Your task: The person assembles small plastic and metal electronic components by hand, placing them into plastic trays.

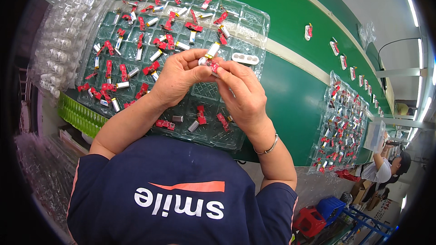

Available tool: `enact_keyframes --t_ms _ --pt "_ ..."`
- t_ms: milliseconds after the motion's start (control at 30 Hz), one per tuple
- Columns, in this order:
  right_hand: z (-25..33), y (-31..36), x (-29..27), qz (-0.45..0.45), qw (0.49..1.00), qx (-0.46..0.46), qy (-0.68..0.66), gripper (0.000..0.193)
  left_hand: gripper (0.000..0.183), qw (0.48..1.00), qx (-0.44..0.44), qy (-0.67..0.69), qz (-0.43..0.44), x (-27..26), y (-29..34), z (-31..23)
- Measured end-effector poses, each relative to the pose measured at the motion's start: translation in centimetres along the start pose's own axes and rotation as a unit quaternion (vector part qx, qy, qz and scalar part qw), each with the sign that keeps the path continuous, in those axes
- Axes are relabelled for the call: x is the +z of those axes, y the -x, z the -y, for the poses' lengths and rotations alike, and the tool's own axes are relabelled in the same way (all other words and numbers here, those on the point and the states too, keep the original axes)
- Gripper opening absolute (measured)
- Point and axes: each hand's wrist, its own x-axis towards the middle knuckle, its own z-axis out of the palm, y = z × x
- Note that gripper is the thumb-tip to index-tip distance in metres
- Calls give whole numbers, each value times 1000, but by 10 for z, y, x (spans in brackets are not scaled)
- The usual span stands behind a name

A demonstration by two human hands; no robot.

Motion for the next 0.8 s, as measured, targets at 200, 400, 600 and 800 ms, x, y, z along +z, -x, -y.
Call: enact_keyframes --t_ms 200,400,600,800 --pt "1 -3 -7 3 998 64 -11 41 29 999 -12 47 20 -2 -2 -2" --pt "-11 -3 -11 42 998 -36 -10 42 29 996 -37 64 43 -2 -3 1" --pt "-53 -12 -20 -81 984 153 52 30 42 1000 -13 -27 2 -4 0 3" --pt "-181 -27 -50 -119 927 282 219 29 34 995 10 -95 24 -5 -1 1"
